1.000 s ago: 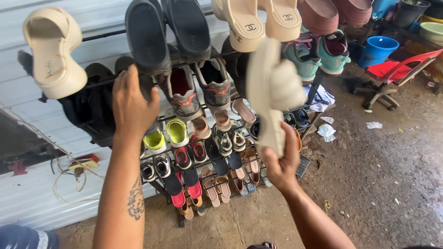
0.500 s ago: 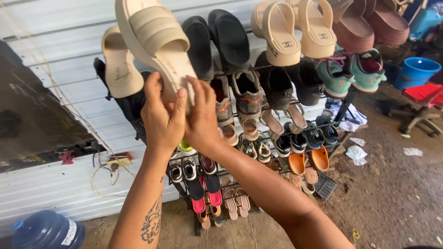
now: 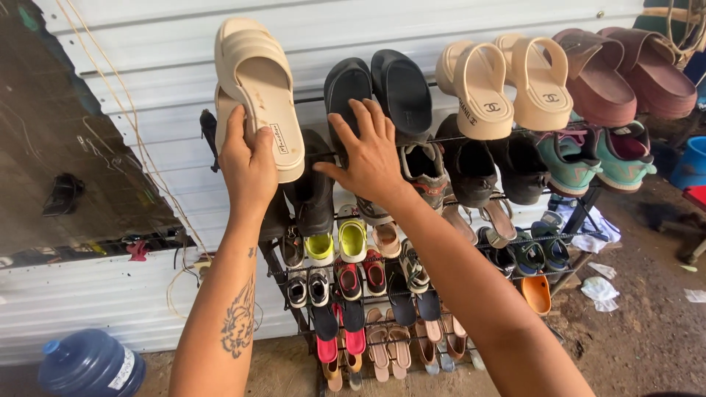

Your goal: The person is organizing a variety of footwear, including shoes, sandals, and flip-flops, on a multi-tiered shoe rack.

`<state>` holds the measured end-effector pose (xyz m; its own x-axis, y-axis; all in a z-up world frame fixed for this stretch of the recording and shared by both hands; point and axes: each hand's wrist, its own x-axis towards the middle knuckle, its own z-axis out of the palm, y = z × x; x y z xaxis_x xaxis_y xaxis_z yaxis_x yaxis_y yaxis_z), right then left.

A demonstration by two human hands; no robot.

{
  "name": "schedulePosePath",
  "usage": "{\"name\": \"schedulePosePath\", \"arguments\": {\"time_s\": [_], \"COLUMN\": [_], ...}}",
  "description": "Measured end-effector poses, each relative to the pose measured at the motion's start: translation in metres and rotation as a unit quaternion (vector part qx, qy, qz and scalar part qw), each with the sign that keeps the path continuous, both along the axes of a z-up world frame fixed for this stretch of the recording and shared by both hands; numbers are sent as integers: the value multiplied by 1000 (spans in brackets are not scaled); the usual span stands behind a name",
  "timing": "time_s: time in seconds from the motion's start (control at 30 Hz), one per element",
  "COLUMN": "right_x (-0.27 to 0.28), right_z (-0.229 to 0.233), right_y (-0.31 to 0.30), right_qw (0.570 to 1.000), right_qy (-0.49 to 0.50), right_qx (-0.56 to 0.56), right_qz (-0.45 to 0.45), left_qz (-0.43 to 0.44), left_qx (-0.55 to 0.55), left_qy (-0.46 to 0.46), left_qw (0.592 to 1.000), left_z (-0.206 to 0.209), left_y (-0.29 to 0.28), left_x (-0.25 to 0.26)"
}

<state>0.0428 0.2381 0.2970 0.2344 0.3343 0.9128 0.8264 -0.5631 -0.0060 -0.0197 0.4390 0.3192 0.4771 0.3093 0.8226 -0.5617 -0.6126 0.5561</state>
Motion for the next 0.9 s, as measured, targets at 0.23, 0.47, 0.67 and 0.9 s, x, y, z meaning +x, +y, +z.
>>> {"name": "schedulePosePath", "arguments": {"time_s": [0.23,0.47,0.67,0.9], "right_x": [25,32,36,38], "right_z": [-5,-6,-10,-12], "right_y": [-14,-19,-23,-23], "right_qw": [985,973,971,973], "right_qy": [-9,2,-18,-32], "right_qx": [-110,-158,-158,-139], "right_qz": [-136,-167,-177,-182], "left_qz": [-5,-12,-93,-75], "left_qx": [-11,-44,-77,-71], "left_qy": [28,69,66,118], "left_qw": [1000,997,990,988], "left_z": [-1,-20,-21,-29], "left_y": [-6,0,0,22], "left_x": [32,66,78,116]}}
